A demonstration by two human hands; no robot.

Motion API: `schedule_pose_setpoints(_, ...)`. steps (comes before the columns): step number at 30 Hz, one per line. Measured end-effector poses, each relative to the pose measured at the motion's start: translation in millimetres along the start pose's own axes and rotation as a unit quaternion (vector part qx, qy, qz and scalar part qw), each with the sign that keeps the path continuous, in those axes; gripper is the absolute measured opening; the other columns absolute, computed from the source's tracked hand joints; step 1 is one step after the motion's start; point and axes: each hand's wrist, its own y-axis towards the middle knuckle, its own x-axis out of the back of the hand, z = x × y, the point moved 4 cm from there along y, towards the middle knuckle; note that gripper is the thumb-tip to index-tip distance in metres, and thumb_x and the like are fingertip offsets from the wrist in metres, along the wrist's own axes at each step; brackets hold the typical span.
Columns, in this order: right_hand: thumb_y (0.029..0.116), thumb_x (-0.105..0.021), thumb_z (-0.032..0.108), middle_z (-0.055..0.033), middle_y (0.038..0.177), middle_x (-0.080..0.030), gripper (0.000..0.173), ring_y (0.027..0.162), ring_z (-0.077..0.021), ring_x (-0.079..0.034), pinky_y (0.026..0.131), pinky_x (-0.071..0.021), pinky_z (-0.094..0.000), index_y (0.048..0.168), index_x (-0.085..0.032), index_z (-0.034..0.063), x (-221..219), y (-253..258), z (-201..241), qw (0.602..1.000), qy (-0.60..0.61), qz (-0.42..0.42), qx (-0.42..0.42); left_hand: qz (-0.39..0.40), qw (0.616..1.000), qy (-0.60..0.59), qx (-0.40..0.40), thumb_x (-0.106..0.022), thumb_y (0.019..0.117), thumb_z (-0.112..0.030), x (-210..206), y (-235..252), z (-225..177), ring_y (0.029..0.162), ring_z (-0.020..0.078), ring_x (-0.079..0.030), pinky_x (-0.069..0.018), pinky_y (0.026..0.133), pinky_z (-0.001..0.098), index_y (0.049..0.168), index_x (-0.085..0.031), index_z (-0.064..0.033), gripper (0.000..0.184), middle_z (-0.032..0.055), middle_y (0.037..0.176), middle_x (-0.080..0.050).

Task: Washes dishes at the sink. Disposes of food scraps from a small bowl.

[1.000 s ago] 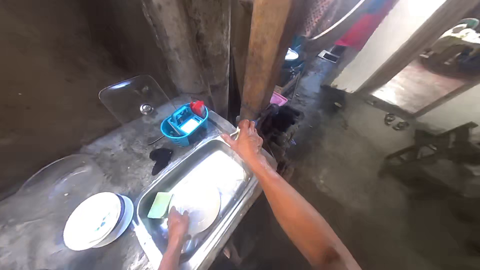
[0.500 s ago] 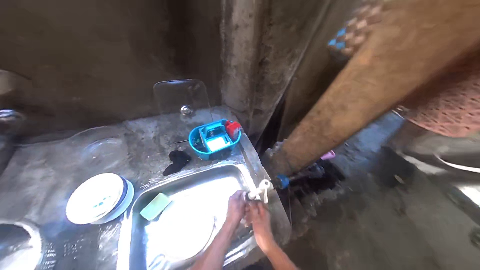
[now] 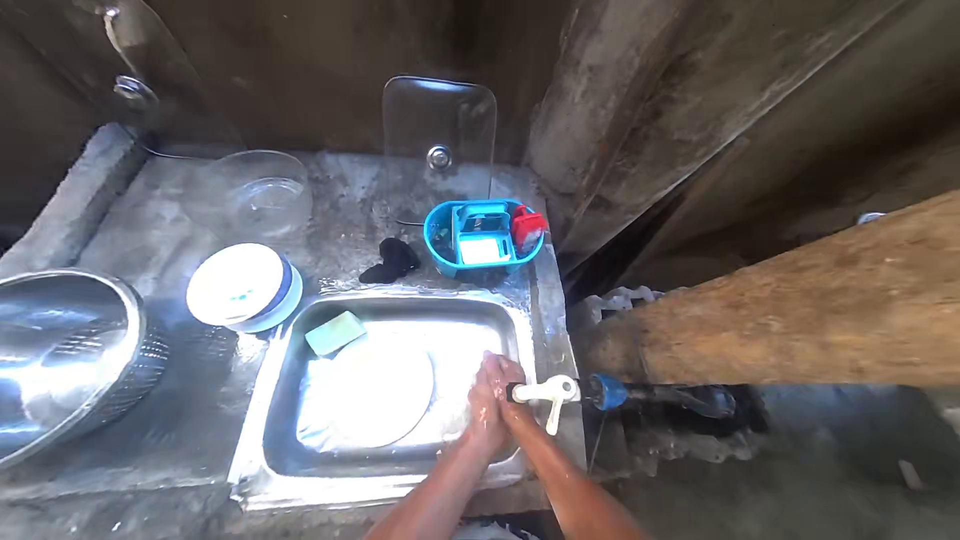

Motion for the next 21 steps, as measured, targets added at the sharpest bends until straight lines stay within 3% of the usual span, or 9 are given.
schedule_pose_setpoints(2,0.1087,-0.044,0.009,-0.0269,0.124,-0.066,0.032,0.118,-0.0318,-0.062,0.106,-0.0442,-0.0422,0.122,-0.064,-0.0111,-17.4,41.7,-41.7,0.998,-0.045,0.024,0.033,0.012,0.994,0.107,-0.012,-0.028,0.1142,-0.027,26.6,26.6,18.2,0.097,0.0189,-0.064,-0.0520,0.088,0.0341,0.123,-0.059,0.0019,0.043,0.0151,0.107,-0.065)
schedule_pose_setpoints(3,0.1055,-0.045,0.011,-0.0257,0.131,-0.064,0.034,0.126,-0.0326,-0.060,0.111,-0.0444,-0.0423,0.127,-0.063,-0.0083,-29.2,63.2,-71.4,0.992,-0.066,0.013,0.105,0.061,0.974,0.212,-0.052,-0.031,0.1141,-0.023,54.1,47.2,23.1,0.115,0.0222,-0.063,-0.0493,0.102,0.0374,0.133,-0.058,0.0061,0.044,0.0200,0.126,-0.064)
schedule_pose_setpoints(5,0.1006,-0.050,0.012,-0.0259,0.140,-0.058,0.039,0.133,-0.0339,-0.056,0.114,-0.0444,-0.0421,0.133,-0.062,-0.0064,-43.6,82.6,-106.2,0.975,-0.098,0.010,0.201,0.064,0.850,0.477,-0.213,-0.046,0.1077,-0.017,113.6,77.3,1.0,0.130,0.0244,-0.058,-0.0453,0.112,0.0406,0.130,-0.066,0.0017,0.035,0.0180,0.138,-0.063)
schedule_pose_setpoints(7,0.1028,-0.052,0.016,-0.0219,0.135,-0.064,0.038,0.123,-0.0296,-0.064,0.108,-0.0500,-0.0419,0.135,-0.063,-0.0013,-53.8,82.5,-113.1,0.976,-0.136,0.046,0.166,-0.081,0.686,0.648,-0.321,-0.053,0.1028,-0.016,180.6,95.0,-48.8,0.142,0.0397,-0.046,-0.0374,0.118,0.0534,0.136,-0.063,-0.0013,0.038,0.0246,0.151,-0.050)
schedule_pose_setpoints(8,0.1047,-0.050,0.017,-0.0209,0.129,-0.067,0.037,0.117,-0.0289,-0.068,0.105,-0.0524,-0.0437,0.135,-0.062,-0.0002,-62.9,80.7,-112.4,0.978,-0.139,0.078,0.137,-0.157,0.646,0.677,-0.315,-0.056,0.1013,-0.017,214.2,103.6,-72.2,0.143,0.0470,-0.042,-0.0361,0.117,0.0590,0.139,-0.059,0.0007,0.042,0.0295,0.153,-0.044)
schedule_pose_setpoints(10,0.1069,-0.047,0.021,-0.0194,0.127,-0.069,0.039,0.114,-0.0283,-0.069,0.103,-0.0532,-0.0460,0.138,-0.059,0.0016,-89.0,78.1,-107.9,0.976,-0.135,0.143,0.092,-0.250,0.649,0.677,-0.241,-0.061,0.0998,-0.018,265.0,120.9,-97.3,0.141,0.0527,-0.041,-0.0390,0.110,0.0647,0.147,-0.048,0.0040,0.053,0.0336,0.154,-0.039)
schedule_pose_setpoints(13,0.1054,-0.053,0.030,-0.0172,0.125,-0.069,0.046,0.115,-0.0290,-0.069,0.103,-0.0529,-0.0500,0.143,-0.053,0.0043,-129.3,87.7,-114.5,0.970,-0.127,0.202,0.055,-0.247,0.695,0.655,-0.165,-0.060,0.1014,-0.015,281.0,130.5,-96.4,0.130,0.0475,-0.054,-0.0472,0.103,0.0629,0.149,-0.045,0.0001,0.052,0.0300,0.147,-0.048)
schedule_pose_setpoints(17,0.1009,-0.061,0.025,-0.0181,0.113,-0.070,0.037,0.106,-0.0313,-0.070,0.094,-0.0551,-0.0518,0.131,-0.058,0.0031,-112.4,90.4,-124.1,0.985,-0.134,0.106,-0.011,-0.157,0.752,0.623,-0.149,-0.057,0.1037,-0.014,262.2,136.5,-81.8,0.119,0.0424,-0.064,-0.0470,0.102,0.0627,0.138,-0.058,-0.0024,0.036,0.0256,0.127,-0.066)
schedule_pose_setpoints(21,0.1004,-0.056,0.023,-0.0197,0.115,-0.070,0.036,0.111,-0.0332,-0.069,0.097,-0.0532,-0.0537,0.129,-0.060,0.0022,-67.1,66.8,-108.7,0.973,-0.227,0.036,-0.023,-0.095,0.758,0.627,-0.152,-0.055,0.1058,-0.016,239.3,141.2,-67.0,0.111,0.0422,-0.067,-0.0480,0.099,0.0635,0.131,-0.064,-0.0018,0.030,0.0246,0.115,-0.070)
